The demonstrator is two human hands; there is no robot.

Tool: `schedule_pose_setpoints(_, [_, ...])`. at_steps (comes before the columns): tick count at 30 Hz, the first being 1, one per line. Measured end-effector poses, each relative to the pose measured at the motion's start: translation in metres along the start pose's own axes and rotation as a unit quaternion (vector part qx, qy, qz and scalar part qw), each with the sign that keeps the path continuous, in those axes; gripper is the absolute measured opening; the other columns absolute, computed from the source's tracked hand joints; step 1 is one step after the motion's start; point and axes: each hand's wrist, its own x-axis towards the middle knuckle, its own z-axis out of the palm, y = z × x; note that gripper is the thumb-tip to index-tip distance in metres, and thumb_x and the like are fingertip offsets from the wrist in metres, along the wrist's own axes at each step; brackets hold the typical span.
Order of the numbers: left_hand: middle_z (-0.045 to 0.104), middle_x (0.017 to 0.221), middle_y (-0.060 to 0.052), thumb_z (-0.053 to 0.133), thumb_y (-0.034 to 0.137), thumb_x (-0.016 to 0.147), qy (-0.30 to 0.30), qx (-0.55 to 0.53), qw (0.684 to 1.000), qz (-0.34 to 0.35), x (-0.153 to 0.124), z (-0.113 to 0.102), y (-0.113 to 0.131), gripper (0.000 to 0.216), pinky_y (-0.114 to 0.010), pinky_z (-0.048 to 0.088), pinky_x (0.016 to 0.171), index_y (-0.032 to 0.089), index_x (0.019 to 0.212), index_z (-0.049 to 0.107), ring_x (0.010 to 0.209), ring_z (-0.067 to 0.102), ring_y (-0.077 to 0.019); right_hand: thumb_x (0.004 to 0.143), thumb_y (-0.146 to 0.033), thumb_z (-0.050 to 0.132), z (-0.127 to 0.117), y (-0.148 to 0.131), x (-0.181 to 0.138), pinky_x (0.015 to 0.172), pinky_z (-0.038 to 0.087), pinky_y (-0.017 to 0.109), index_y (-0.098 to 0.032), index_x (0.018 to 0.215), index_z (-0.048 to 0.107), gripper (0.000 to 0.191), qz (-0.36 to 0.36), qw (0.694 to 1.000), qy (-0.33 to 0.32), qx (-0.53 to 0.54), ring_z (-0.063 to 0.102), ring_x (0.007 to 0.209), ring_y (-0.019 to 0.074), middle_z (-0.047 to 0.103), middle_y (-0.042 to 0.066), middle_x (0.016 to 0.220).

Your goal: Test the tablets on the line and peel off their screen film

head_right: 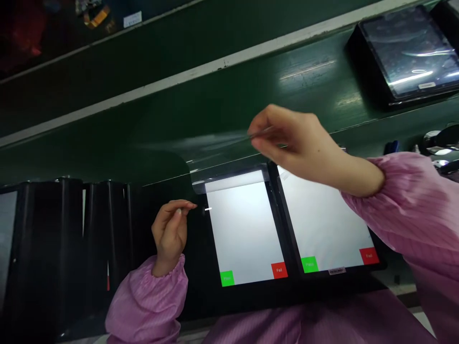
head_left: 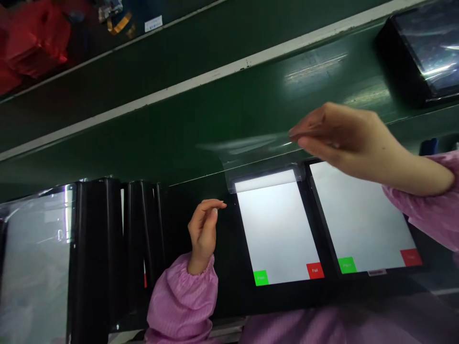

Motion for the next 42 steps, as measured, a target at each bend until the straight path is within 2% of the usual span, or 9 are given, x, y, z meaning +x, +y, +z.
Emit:
schedule_pose_setpoints(4, [0.074, 0.089, -0.004, 0.072, 0.037, 0.094, -0.019, 0.02, 1.0, 0.003, -0.011, 0.0, 0.002, 0.016, -0.031, 0.058, 0.076, 0.022, 0.094, 0.08, 0.085, 0.07, -0.0192, 0.102, -0.026, 0.063, 0.007, -0.004, -0.019, 0.076, 0.067, 0.026, -0.019, 0.106, 0.073, 0.012, -0.044, 0.996, -0.015, -0.081, 0.076, 0.09, 0.0145, 0.077, 0.003, 0.106])
schedule_pose_setpoints(8, [0.073, 0.09, -0.004, 0.073, 0.034, 0.093, -0.006, 0.027, 1.0, 0.0, -0.02, 0.0, 0.001, 0.013, -0.029, 0.058, 0.074, 0.023, 0.093, 0.08, 0.083, 0.07, -0.0177, 0.099, -0.034, 0.072, 0.005, -0.009, -0.025, 0.068, 0.065, 0.026, -0.026, 0.105, 0.075, 0.011, 0.035, 0.998, 0.022, -0.048, 0.077, 0.083, 0.015, 0.078, 0.0, 0.094])
schedule_pose_setpoints(12, [0.074, 0.104, -0.006, 0.076, 0.033, 0.091, 0.008, 0.011, 1.0, -0.018, -0.039, 0.005, 0.002, 0.012, -0.031, 0.061, 0.085, 0.023, 0.095, 0.079, 0.099, 0.073, -0.0203, 0.098, -0.034, 0.075, 0.001, -0.02, -0.03, 0.062, 0.064, 0.024, -0.025, 0.102, 0.075, 0.01, 0.049, 0.998, 0.039, -0.027, 0.078, 0.081, 0.0149, 0.076, -0.002, 0.084])
schedule_pose_setpoints(19, [0.07, 0.138, -0.004, 0.084, 0.043, 0.086, 0.051, -0.159, 0.972, -0.163, -0.085, 0.02, 0.008, 0.032, -0.037, 0.058, 0.103, 0.034, 0.115, 0.078, 0.131, 0.065, -0.0261, 0.095, -0.031, 0.077, 0.004, -0.035, -0.048, 0.05, 0.061, 0.019, -0.022, 0.096, 0.076, 0.009, 0.067, 0.997, 0.027, 0.003, 0.077, 0.07, 0.0128, 0.076, -0.003, 0.087])
schedule_pose_setpoints(29, [0.071, 0.135, -0.005, 0.076, 0.054, 0.092, 0.066, -0.147, 0.979, -0.127, -0.101, 0.034, 0.006, 0.034, -0.045, 0.045, 0.123, 0.03, 0.116, 0.073, 0.139, 0.061, -0.027, 0.096, -0.03, 0.076, 0.008, -0.046, -0.073, 0.049, 0.06, 0.019, -0.021, 0.097, 0.076, 0.01, 0.063, 0.998, 0.023, 0.009, 0.077, 0.069, 0.0137, 0.077, -0.002, 0.087])
schedule_pose_setpoints(33, [0.056, 0.155, -0.01, 0.082, 0.063, 0.084, -0.006, -0.029, 0.995, -0.098, -0.085, 0.036, 0.011, 0.067, -0.055, 0.036, 0.13, 0.031, 0.139, 0.06, 0.156, 0.043, -0.0349, 0.096, -0.034, 0.075, 0.012, -0.044, -0.078, 0.047, 0.059, 0.023, -0.022, 0.096, 0.076, 0.012, 0.046, 0.998, 0.028, -0.01, 0.078, 0.068, 0.0173, 0.078, 0.0, 0.086])
schedule_pose_setpoints(38, [0.007, 0.182, -0.015, 0.1, 0.061, 0.061, -0.055, 0.11, 0.986, -0.108, -0.049, 0.061, 0.016, 0.145, -0.06, 0.02, 0.134, 0.031, 0.171, 0.01, 0.168, 0.008, -0.042, 0.096, -0.04, 0.073, 0.018, -0.045, -0.078, 0.049, 0.057, 0.03, -0.024, 0.092, 0.074, 0.016, 0.051, 0.998, 0.044, -0.022, 0.077, 0.067, 0.0218, 0.075, 0.0, 0.076])
schedule_pose_setpoints(40, [-0.002, 0.182, -0.016, 0.103, 0.057, 0.057, -0.056, 0.134, 0.984, -0.104, -0.039, 0.067, 0.013, 0.156, -0.058, 0.018, 0.135, 0.029, 0.172, 0.0, 0.168, -0.001, -0.0409, 0.095, -0.042, 0.072, 0.02, -0.046, -0.078, 0.05, 0.057, 0.031, -0.025, 0.091, 0.073, 0.017, 0.051, 0.998, 0.044, -0.014, 0.076, 0.065, 0.0216, 0.072, -0.001, 0.073])
schedule_pose_setpoints(42, [0.002, 0.182, -0.017, 0.098, 0.058, 0.064, -0.054, 0.129, 0.986, -0.09, -0.032, 0.064, 0.008, 0.149, -0.056, 0.021, 0.135, 0.029, 0.172, 0.0, 0.168, 0.006, -0.0395, 0.095, -0.043, 0.072, 0.02, -0.047, -0.079, 0.05, 0.057, 0.032, -0.027, 0.091, 0.073, 0.017, 0.049, 0.998, 0.038, -0.005, 0.075, 0.063, 0.0209, 0.072, -0.002, 0.074])
